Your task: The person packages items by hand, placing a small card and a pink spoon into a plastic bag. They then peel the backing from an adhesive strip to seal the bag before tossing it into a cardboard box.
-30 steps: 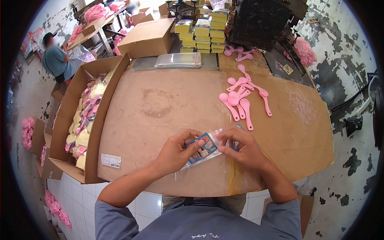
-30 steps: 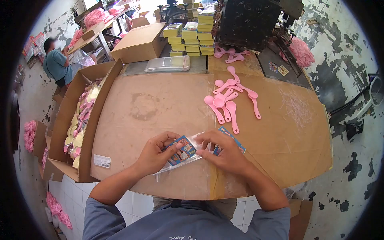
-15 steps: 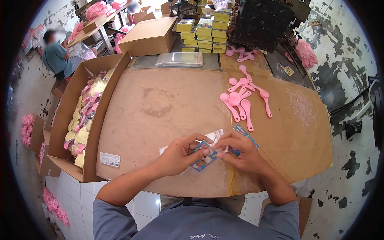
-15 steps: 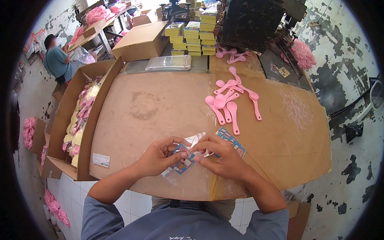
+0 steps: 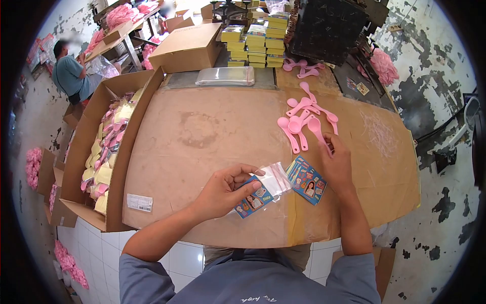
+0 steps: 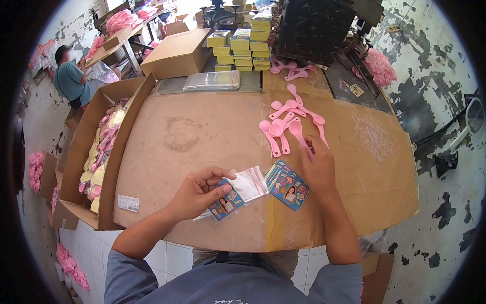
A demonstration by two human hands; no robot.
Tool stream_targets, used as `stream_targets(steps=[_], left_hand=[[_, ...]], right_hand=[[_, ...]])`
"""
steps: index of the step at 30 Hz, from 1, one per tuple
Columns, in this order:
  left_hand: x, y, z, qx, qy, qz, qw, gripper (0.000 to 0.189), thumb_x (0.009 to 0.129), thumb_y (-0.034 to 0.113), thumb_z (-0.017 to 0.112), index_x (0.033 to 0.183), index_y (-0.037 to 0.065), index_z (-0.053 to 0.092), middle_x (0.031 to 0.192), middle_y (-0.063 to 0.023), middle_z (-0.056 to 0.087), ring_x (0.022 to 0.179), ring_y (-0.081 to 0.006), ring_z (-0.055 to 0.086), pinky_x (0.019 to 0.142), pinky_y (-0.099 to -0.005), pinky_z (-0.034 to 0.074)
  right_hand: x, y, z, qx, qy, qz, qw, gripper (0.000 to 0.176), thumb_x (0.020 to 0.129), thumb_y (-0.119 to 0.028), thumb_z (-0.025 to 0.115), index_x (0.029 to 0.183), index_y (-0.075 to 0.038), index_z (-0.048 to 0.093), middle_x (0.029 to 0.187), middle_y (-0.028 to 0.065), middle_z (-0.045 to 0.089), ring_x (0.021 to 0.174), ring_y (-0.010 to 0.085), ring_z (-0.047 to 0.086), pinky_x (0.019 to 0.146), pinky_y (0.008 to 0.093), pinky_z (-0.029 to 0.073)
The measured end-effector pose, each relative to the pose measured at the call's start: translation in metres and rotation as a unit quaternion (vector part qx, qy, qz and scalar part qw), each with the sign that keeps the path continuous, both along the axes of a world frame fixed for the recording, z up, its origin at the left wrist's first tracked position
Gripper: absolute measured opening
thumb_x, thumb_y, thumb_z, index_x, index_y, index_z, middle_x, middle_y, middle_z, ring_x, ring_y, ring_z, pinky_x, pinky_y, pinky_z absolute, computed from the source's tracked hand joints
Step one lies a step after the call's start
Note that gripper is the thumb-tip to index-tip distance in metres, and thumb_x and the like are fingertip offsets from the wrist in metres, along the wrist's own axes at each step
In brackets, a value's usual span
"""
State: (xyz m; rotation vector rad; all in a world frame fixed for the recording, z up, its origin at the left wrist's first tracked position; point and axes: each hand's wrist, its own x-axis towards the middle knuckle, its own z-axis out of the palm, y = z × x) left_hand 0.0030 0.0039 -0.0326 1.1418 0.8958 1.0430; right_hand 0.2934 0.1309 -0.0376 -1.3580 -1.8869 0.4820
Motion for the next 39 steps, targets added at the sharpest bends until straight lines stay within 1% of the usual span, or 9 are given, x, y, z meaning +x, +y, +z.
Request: stream_targets(steps=[5,11,20,24,29,32,35,36,39], left_hand=[[-0.004,-0.002,0.004,-0.011,-0.019,-0.002,1.000,0.028,0.105,0.007,0.063,0.130,-0.004,0.060,0.114,-0.0122,0.074,0.102,-0.0111,0.070,0.087,-0.0270,0.058],[-0.003,0.000,0.000,0.003,0.050,0.011,0.999,0.031,0.104,0.009,0.064,0.132,-0.004,0.060,0.115,-0.0106,0.074,0.105,-0.0115,0.069,0.087,-0.0270,0.058],[0.000,-0.003,0.011,0.009,0.189,-0.028,0.982,0.029,0.104,0.011,0.065,0.130,-0.003,0.066,0.109,-0.0095,0.076,0.102,-0.0113,0.070,0.087,-0.0265,0.058],[0.003,-0.004,0.007,0.018,0.180,-0.043,0.983,0.030,0.104,0.010,0.065,0.131,-0.002,0.066,0.109,-0.0095,0.076,0.095,-0.0102,0.071,0.082,-0.0269,0.059],[0.004,-0.003,-0.008,0.069,0.012,-0.060,0.996,0.028,0.105,0.012,0.064,0.130,0.000,0.065,0.107,-0.0088,0.075,0.089,-0.0079,0.070,0.076,-0.0259,0.058],[-0.009,-0.004,0.014,-0.069,-0.060,-0.128,0.988,0.029,0.107,0.017,0.062,0.131,0.002,0.065,0.099,-0.0070,0.075,0.076,-0.0072,0.067,0.062,-0.0248,0.055],[-0.012,-0.002,0.010,-0.064,-0.057,-0.129,0.988,0.032,0.107,0.019,0.061,0.135,0.002,0.061,0.100,-0.0070,0.075,0.072,-0.0082,0.068,0.059,-0.0244,0.055],[-0.012,-0.001,0.005,-0.060,-0.059,-0.139,0.987,0.033,0.107,0.020,0.062,0.136,0.003,0.061,0.103,-0.0079,0.074,0.078,-0.0097,0.069,0.065,-0.0257,0.056],[-0.009,-0.001,-0.005,0.005,-0.052,-0.124,0.991,0.036,0.106,0.021,0.063,0.138,0.005,0.059,0.116,-0.0107,0.072,0.098,-0.0147,0.071,0.083,-0.0306,0.058]], right_hand=[[-0.005,-0.029,0.029,-0.114,0.056,0.260,0.957,0.019,0.097,-0.008,0.069,0.112,0.002,0.073,0.099,0.0103,0.071,0.090,0.0149,0.067,0.078,0.0315,0.054],[-0.011,-0.040,0.043,-0.086,0.142,0.271,0.948,0.017,0.092,-0.002,0.070,0.109,0.001,0.074,0.102,0.0098,0.072,0.089,0.0166,0.069,0.080,0.0315,0.054],[-0.021,-0.051,0.063,-0.118,-0.028,0.359,0.925,0.023,0.088,0.001,0.070,0.111,0.002,0.072,0.102,0.0117,0.069,0.087,0.0235,0.068,0.080,0.0360,0.054],[-0.041,-0.056,0.061,-0.092,0.057,0.410,0.905,0.043,0.100,-0.022,0.062,0.136,0.000,0.059,0.135,0.0181,0.058,0.125,0.0296,0.057,0.104,0.0413,0.046],[-0.067,-0.075,0.042,-0.261,0.212,0.528,0.780,0.069,0.108,-0.051,0.040,0.153,0.000,0.042,0.156,0.0211,0.044,0.150,0.0324,0.036,0.122,0.0481,0.025],[-0.065,-0.062,0.055,-0.258,0.261,0.539,0.758,0.057,0.105,-0.029,0.052,0.154,-0.001,0.042,0.156,0.0160,0.045,0.148,0.0297,0.039,0.120,0.0451,0.031],[-0.056,-0.047,0.069,-0.166,0.188,0.553,0.794,0.054,0.101,-0.013,0.061,0.151,-0.002,0.044,0.150,0.0133,0.052,0.142,0.0269,0.047,0.116,0.0436,0.037],[-0.058,-0.052,0.075,-0.119,0.143,0.506,0.842,0.042,0.093,-0.002,0.069,0.134,-0.005,0.062,0.133,0.0102,0.064,0.128,0.0244,0.058,0.105,0.0407,0.047],[-0.064,-0.060,0.084,-0.079,0.099,0.511,0.850,0.022,0.090,-0.004,0.075,0.111,-0.008,0.073,0.114,0.0071,0.069,0.107,0.0236,0.067,0.090,0.0373,0.052]])
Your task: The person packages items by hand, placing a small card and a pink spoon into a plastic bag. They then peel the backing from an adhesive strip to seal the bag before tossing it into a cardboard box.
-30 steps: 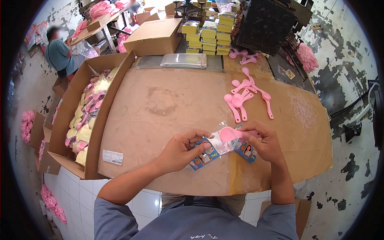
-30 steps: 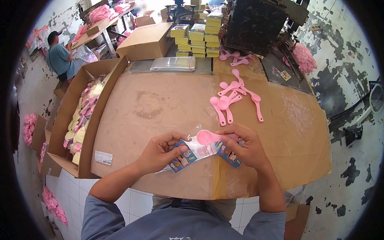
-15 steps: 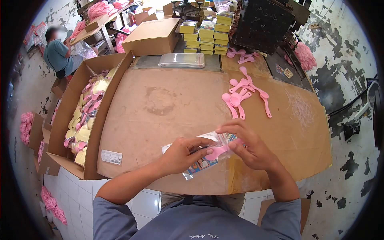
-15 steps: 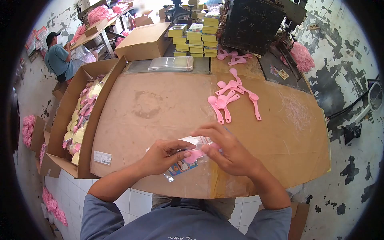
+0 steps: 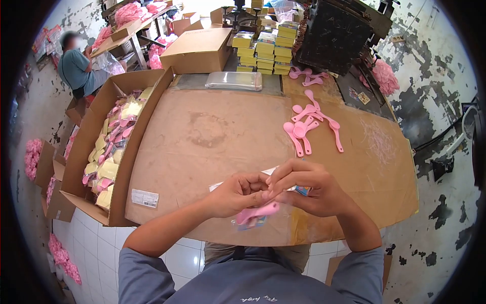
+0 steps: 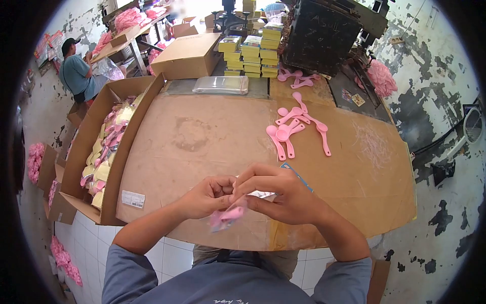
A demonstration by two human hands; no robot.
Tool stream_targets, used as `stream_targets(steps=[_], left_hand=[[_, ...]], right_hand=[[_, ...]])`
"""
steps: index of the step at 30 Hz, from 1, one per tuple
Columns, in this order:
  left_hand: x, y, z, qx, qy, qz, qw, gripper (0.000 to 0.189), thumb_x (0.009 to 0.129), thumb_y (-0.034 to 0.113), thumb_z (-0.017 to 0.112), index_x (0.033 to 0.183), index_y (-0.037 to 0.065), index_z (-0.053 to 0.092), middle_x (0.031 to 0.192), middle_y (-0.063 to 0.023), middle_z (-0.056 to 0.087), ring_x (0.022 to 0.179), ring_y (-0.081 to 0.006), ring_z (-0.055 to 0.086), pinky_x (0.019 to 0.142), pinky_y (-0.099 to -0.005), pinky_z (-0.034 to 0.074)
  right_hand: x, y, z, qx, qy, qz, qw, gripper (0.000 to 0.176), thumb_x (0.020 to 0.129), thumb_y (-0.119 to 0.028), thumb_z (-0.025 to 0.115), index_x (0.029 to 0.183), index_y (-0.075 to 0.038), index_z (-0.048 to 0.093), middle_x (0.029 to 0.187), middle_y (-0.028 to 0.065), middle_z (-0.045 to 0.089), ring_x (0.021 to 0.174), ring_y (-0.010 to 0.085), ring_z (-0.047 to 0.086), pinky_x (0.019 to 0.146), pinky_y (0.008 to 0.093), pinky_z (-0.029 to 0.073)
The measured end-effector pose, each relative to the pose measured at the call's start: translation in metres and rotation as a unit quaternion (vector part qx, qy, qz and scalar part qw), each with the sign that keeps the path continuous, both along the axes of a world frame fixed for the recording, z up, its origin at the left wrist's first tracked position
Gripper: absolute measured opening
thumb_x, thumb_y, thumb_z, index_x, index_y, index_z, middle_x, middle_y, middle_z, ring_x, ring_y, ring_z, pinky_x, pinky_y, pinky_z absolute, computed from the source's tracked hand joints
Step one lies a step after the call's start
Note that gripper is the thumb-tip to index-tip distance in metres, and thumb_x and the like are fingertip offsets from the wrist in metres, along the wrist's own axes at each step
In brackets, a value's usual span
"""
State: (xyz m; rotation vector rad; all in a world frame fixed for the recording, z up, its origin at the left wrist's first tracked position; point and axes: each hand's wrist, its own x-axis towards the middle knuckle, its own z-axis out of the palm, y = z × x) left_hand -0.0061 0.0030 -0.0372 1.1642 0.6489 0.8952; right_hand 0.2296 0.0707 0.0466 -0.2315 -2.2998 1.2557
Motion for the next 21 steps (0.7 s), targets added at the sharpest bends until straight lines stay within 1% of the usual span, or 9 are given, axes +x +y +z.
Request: stream_targets(steps=[2,3,5,6,8,11,15,18,21], left_hand=[[0.010,-0.005,0.005,0.118,0.003,0.091,0.989,0.038,0.105,0.019,0.063,0.141,0.006,0.058,0.126,-0.0126,0.069,0.116,-0.0191,0.068,0.098,-0.0352,0.055],[0.009,-0.006,0.010,0.143,0.038,0.110,0.983,0.039,0.104,0.018,0.064,0.141,0.005,0.058,0.131,-0.0132,0.068,0.121,-0.0209,0.065,0.103,-0.0369,0.052],[0.002,-0.006,0.023,0.194,0.110,0.145,0.964,0.041,0.103,0.015,0.064,0.142,0.004,0.057,0.139,-0.0145,0.064,0.133,-0.0244,0.059,0.112,-0.0403,0.046],[0.000,-0.006,0.026,0.237,0.118,0.140,0.954,0.043,0.101,0.014,0.065,0.142,0.003,0.057,0.139,-0.0151,0.064,0.130,-0.0254,0.061,0.110,-0.0399,0.047],[-0.002,-0.006,0.029,0.320,0.131,0.130,0.929,0.046,0.099,0.011,0.067,0.142,0.001,0.056,0.138,-0.0161,0.065,0.126,-0.0273,0.064,0.107,-0.0389,0.050],[0.006,-0.013,0.034,0.323,0.164,0.149,0.920,0.049,0.095,0.013,0.074,0.140,0.001,0.058,0.134,-0.0183,0.067,0.121,-0.0277,0.068,0.101,-0.0384,0.053],[0.012,-0.011,0.033,0.340,0.190,0.185,0.902,0.051,0.093,0.012,0.078,0.138,0.000,0.059,0.120,-0.0163,0.074,0.108,-0.0260,0.074,0.092,-0.0363,0.057],[0.013,-0.009,0.033,0.324,0.170,0.199,0.909,0.049,0.093,0.011,0.078,0.137,0.000,0.060,0.106,-0.0132,0.078,0.099,-0.0232,0.076,0.087,-0.0336,0.059],[0.015,-0.010,0.034,0.268,0.125,0.222,0.929,0.046,0.093,0.009,0.077,0.135,-0.001,0.060,0.097,-0.0112,0.079,0.093,-0.0202,0.078,0.083,-0.0309,0.059]], right_hand=[[-0.005,-0.006,0.023,0.120,0.032,-0.081,0.989,0.014,0.088,-0.005,0.076,0.102,-0.008,0.075,0.107,0.0066,0.069,0.096,0.0229,0.068,0.080,0.0353,0.052],[-0.005,-0.009,0.035,0.179,0.047,-0.120,0.975,0.010,0.088,-0.006,0.077,0.098,-0.007,0.076,0.103,0.0064,0.069,0.090,0.0226,0.068,0.076,0.0343,0.052],[-0.001,-0.016,0.055,0.235,-0.018,-0.123,0.964,0.012,0.088,-0.004,0.077,0.099,-0.006,0.075,0.098,0.0068,0.069,0.084,0.0219,0.067,0.072,0.0340,0.051],[0.000,-0.017,0.060,0.264,-0.049,-0.126,0.955,0.012,0.088,-0.004,0.076,0.100,-0.005,0.074,0.096,0.0069,0.069,0.081,0.0216,0.067,0.070,0.0338,0.051],[-0.001,-0.018,0.057,0.235,-0.054,-0.167,0.956,0.011,0.089,-0.004,0.076,0.099,-0.004,0.073,0.091,0.0078,0.069,0.079,0.0215,0.067,0.066,0.0333,0.051],[-0.005,-0.022,0.052,0.199,-0.045,-0.197,0.959,0.010,0.090,-0.005,0.076,0.099,-0.002,0.073,0.086,0.0087,0.069,0.074,0.0218,0.067,0.063,0.0332,0.052],[-0.012,-0.021,0.043,0.181,-0.026,-0.198,0.963,0.012,0.091,-0.007,0.076,0.102,-0.002,0.072,0.083,0.0086,0.069,0.068,0.0219,0.067,0.060,0.0331,0.052],[-0.015,-0.022,0.042,0.167,-0.040,-0.195,0.966,0.014,0.092,-0.008,0.076,0.104,-0.002,0.072,0.090,0.0101,0.070,0.075,0.0236,0.069,0.063,0.0338,0.053],[-0.024,-0.018,0.027,0.279,0.042,-0.276,0.919,0.018,0.087,-0.008,0.078,0.103,-0.005,0.071,0.101,0.0095,0.069,0.090,0.0246,0.069,0.075,0.0360,0.053]])
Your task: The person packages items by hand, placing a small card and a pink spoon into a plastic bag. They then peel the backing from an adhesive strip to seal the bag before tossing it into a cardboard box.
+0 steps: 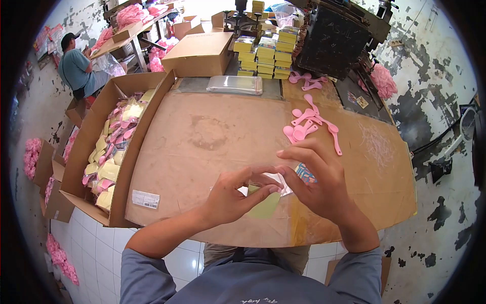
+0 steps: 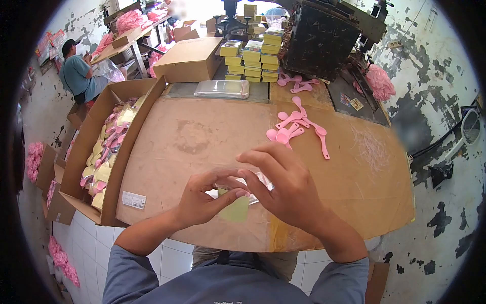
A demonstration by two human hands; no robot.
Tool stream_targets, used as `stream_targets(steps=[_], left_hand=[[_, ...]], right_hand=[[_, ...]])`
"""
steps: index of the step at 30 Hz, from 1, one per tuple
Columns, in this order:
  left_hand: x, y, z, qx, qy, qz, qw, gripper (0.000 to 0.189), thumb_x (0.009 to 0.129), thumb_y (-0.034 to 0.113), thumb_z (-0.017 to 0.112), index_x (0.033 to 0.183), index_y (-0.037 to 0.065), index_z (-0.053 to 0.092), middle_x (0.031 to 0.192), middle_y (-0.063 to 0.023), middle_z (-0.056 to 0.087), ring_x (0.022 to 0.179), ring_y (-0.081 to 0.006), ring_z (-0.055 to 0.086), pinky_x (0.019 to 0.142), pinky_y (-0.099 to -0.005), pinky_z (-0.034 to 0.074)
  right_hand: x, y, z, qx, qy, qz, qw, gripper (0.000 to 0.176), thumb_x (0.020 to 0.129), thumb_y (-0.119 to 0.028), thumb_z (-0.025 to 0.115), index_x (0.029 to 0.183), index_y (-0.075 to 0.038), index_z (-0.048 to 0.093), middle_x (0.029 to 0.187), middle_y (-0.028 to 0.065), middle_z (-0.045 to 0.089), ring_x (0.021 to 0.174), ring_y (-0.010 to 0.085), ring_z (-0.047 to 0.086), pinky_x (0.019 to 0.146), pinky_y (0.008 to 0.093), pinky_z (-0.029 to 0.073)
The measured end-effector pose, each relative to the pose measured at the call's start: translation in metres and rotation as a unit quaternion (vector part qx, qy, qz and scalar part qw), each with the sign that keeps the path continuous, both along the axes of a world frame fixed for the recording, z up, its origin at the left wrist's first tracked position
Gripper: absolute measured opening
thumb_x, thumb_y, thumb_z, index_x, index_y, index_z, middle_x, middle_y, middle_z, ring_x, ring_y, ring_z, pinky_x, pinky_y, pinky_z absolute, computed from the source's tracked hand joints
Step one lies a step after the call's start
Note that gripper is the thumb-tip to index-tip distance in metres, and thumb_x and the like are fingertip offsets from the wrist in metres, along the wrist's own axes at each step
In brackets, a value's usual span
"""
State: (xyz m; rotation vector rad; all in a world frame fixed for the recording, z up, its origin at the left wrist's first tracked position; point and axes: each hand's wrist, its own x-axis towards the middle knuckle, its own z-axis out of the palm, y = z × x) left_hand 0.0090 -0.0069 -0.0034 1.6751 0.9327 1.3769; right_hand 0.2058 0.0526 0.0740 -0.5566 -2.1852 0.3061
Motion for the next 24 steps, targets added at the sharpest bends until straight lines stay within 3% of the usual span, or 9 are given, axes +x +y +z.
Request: stream_targets(steps=[3,11,15,18,21,22,24], left_hand=[[-0.001,-0.002,0.003,-0.024,-0.008,0.021,0.999,0.047,0.092,0.007,0.077,0.134,-0.001,0.058,0.096,-0.0110,0.080,0.091,-0.0181,0.078,0.080,-0.0298,0.060],[-0.002,-0.007,-0.002,0.022,0.147,0.069,0.986,0.054,0.089,0.012,0.077,0.137,-0.001,0.054,0.093,-0.0117,0.078,0.076,-0.0225,0.078,0.061,-0.0329,0.060],[-0.001,-0.010,-0.003,0.035,0.213,0.071,0.974,0.055,0.091,0.014,0.076,0.139,0.000,0.054,0.090,-0.0115,0.078,0.073,-0.0227,0.077,0.062,-0.0327,0.060],[-0.001,-0.009,0.002,0.021,0.206,0.061,0.976,0.055,0.091,0.013,0.076,0.141,0.001,0.055,0.090,-0.0110,0.078,0.073,-0.0218,0.077,0.064,-0.0329,0.060],[-0.010,-0.004,0.015,-0.022,0.154,0.036,0.987,0.052,0.092,0.009,0.075,0.140,0.001,0.057,0.093,-0.0106,0.079,0.080,-0.0190,0.077,0.070,-0.0306,0.060],[-0.012,-0.003,0.013,-0.035,0.131,0.023,0.991,0.050,0.093,0.007,0.075,0.139,0.001,0.058,0.094,-0.0106,0.079,0.085,-0.0167,0.077,0.074,-0.0291,0.059],[-0.015,-0.002,0.007,-0.077,0.071,0.005,0.994,0.045,0.094,0.005,0.074,0.137,0.000,0.060,0.097,-0.0110,0.080,0.091,-0.0143,0.077,0.080,-0.0276,0.059]], right_hand=[[-0.003,-0.001,0.001,0.180,-0.080,-0.017,0.980,0.023,0.081,-0.009,0.078,0.102,-0.007,0.071,0.110,0.0084,0.067,0.104,0.0251,0.066,0.088,0.0380,0.048],[-0.016,0.002,-0.015,0.287,-0.152,-0.056,0.944,0.025,0.079,-0.016,0.071,0.101,-0.003,0.070,0.106,0.0079,0.065,0.107,0.0239,0.063,0.090,0.0371,0.044],[-0.017,0.003,-0.015,0.301,-0.225,-0.070,0.924,0.021,0.077,-0.015,0.070,0.094,-0.003,0.067,0.101,0.0077,0.063,0.103,0.0235,0.062,0.091,0.0375,0.044],[-0.014,0.017,-0.010,0.198,-0.156,-0.085,0.964,0.017,0.078,-0.012,0.070,0.092,-0.005,0.064,0.097,0.0080,0.061,0.100,0.0247,0.062,0.091,0.0382,0.045],[0.012,0.037,-0.007,0.067,-0.058,-0.065,0.994,0.010,0.086,-0.008,0.066,0.095,-0.005,0.062,0.098,0.0064,0.061,0.100,0.0216,0.062,0.088,0.0374,0.046],[0.027,0.039,-0.005,-0.086,-0.003,-0.034,0.996,0.005,0.091,-0.008,0.063,0.094,-0.005,0.060,0.093,0.0053,0.062,0.091,0.0184,0.062,0.080,0.0346,0.048],[0.073,0.043,0.007,-0.348,0.073,0.036,0.934,0.005,0.098,-0.007,0.058,0.093,-0.006,0.057,0.081,0.0026,0.060,0.071,0.0117,0.060,0.063,0.0282,0.048]])
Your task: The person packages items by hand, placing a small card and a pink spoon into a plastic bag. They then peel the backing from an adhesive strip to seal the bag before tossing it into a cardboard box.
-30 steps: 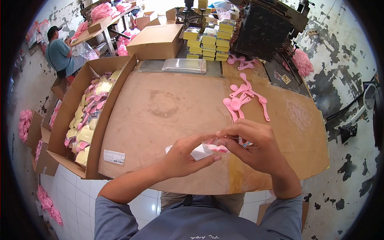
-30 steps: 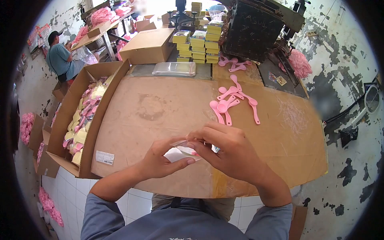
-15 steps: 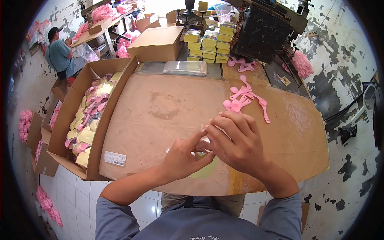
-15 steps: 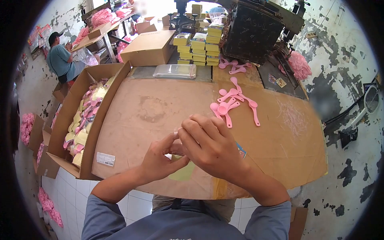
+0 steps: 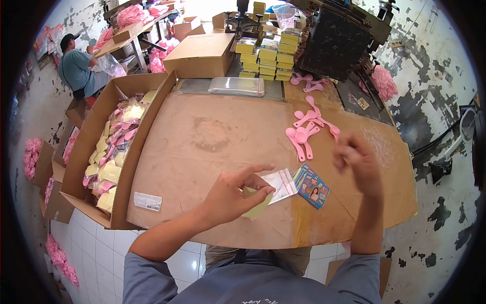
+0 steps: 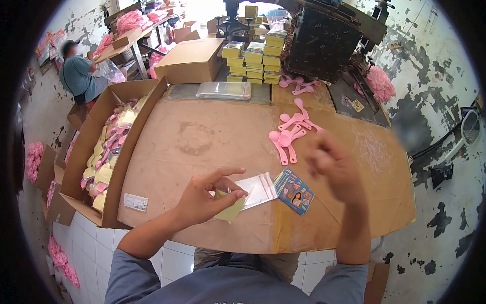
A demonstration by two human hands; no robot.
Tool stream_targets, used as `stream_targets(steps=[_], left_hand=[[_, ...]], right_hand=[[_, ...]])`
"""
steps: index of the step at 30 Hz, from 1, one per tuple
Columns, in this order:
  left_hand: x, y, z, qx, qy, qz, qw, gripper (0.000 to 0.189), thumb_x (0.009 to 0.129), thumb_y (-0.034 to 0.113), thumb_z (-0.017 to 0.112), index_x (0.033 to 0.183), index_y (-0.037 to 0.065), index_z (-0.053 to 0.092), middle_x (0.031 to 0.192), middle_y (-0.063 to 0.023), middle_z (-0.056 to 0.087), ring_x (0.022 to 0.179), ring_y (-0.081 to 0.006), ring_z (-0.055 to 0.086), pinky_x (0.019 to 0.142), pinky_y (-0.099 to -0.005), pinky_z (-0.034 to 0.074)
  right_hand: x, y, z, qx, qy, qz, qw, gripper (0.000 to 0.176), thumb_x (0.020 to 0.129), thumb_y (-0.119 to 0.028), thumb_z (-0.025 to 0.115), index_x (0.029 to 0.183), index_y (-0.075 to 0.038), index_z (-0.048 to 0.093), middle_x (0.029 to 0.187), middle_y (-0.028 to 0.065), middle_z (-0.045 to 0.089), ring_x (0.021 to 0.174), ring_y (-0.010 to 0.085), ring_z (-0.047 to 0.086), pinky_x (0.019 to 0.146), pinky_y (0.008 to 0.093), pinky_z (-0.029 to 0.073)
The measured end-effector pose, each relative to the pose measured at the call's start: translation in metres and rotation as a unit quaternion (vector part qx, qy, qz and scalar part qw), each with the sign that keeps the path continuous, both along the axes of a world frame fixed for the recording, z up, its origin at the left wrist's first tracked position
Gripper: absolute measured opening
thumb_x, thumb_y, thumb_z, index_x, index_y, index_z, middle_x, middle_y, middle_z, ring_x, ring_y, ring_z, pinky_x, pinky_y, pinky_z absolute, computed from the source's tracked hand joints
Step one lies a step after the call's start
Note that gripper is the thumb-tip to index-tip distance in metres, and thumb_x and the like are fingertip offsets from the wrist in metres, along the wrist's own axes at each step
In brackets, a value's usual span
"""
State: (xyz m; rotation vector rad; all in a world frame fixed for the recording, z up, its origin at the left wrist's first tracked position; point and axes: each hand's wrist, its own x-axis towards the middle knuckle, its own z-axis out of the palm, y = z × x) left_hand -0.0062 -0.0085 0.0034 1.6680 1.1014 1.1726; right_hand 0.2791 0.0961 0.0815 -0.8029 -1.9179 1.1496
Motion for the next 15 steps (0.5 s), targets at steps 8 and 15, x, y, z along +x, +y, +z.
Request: stream_targets(steps=[8,15], left_hand=[[0.001,0.002,0.000,-0.093,-0.102,0.004,0.990,0.031,0.095,0.004,0.070,0.126,-0.003,0.066,0.103,-0.0134,0.079,0.101,-0.0149,0.075,0.081,-0.0258,0.058],[0.003,0.006,-0.013,-0.083,-0.155,0.023,0.984,0.019,0.098,0.005,0.072,0.116,-0.002,0.069,0.106,-0.0138,0.078,0.099,-0.0165,0.075,0.086,-0.0288,0.060]], right_hand=[[0.254,0.090,-0.079,0.103,-0.132,-0.386,0.907,0.039,0.096,0.002,0.054,0.134,0.001,0.054,0.122,0.0185,0.067,0.115,0.0286,0.067,0.101,0.0416,0.053],[0.196,0.025,-0.071,0.210,-0.411,-0.456,0.761,0.057,0.086,0.011,0.054,0.142,-0.002,0.053,0.143,0.0232,0.054,0.135,0.0420,0.052,0.116,0.0489,0.039]])
